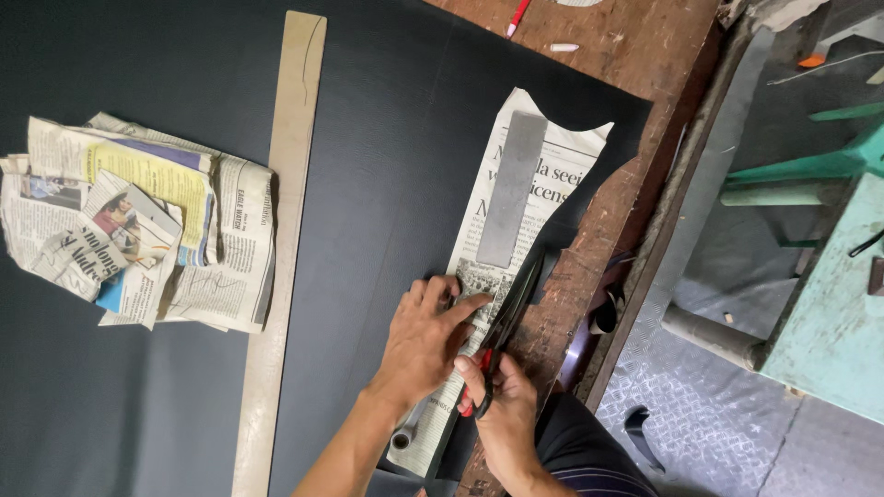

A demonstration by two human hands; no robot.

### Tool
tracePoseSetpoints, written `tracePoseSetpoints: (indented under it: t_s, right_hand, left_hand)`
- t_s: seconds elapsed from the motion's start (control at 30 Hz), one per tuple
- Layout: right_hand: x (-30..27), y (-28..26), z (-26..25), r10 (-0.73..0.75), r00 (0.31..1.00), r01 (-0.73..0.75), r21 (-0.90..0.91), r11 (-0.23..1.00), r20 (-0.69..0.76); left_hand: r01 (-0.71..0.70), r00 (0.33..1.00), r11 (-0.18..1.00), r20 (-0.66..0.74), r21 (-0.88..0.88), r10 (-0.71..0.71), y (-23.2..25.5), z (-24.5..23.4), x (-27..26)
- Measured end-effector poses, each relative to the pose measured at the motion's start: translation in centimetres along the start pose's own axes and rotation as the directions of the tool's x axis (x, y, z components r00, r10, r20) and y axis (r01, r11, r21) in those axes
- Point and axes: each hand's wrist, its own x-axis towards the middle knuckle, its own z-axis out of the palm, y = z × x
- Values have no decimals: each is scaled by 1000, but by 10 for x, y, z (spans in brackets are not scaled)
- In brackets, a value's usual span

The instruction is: The person uses a newspaper template and a wooden ruler to measure and mark a large sheet of black material on a workbench. They then use scissors to cut the material along the marked lines, creating a specific shape. The person also uses a white marking tool to label the cut piece.

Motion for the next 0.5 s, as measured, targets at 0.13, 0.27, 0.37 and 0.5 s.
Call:
tracePoseSetpoints:
  t_s: [0.13, 0.27, 0.37, 0.5]
  right_hand:
    - [6, -3, 1, 10, 1000, -10, 37, 999, -4]
    - [12, -8, 2, -42, 999, 42, -3, 999, -19]
    - [15, -9, 3, -39, 999, 40, 25, 999, -9]
    - [14, -7, 2, -30, 999, 31, 39, 999, -10]
  left_hand:
    - [25, 1000, 1000, 16, -16, -25, 1, -1, 1]
    - [-9, 1000, 1000, -25, 7, 9, 2, -1, 2]
    - [12, 1000, 1000, -2, 17, -12, 3, -1, 3]
    - [37, 999, 999, 29, 16, -38, 5, -2, 3]
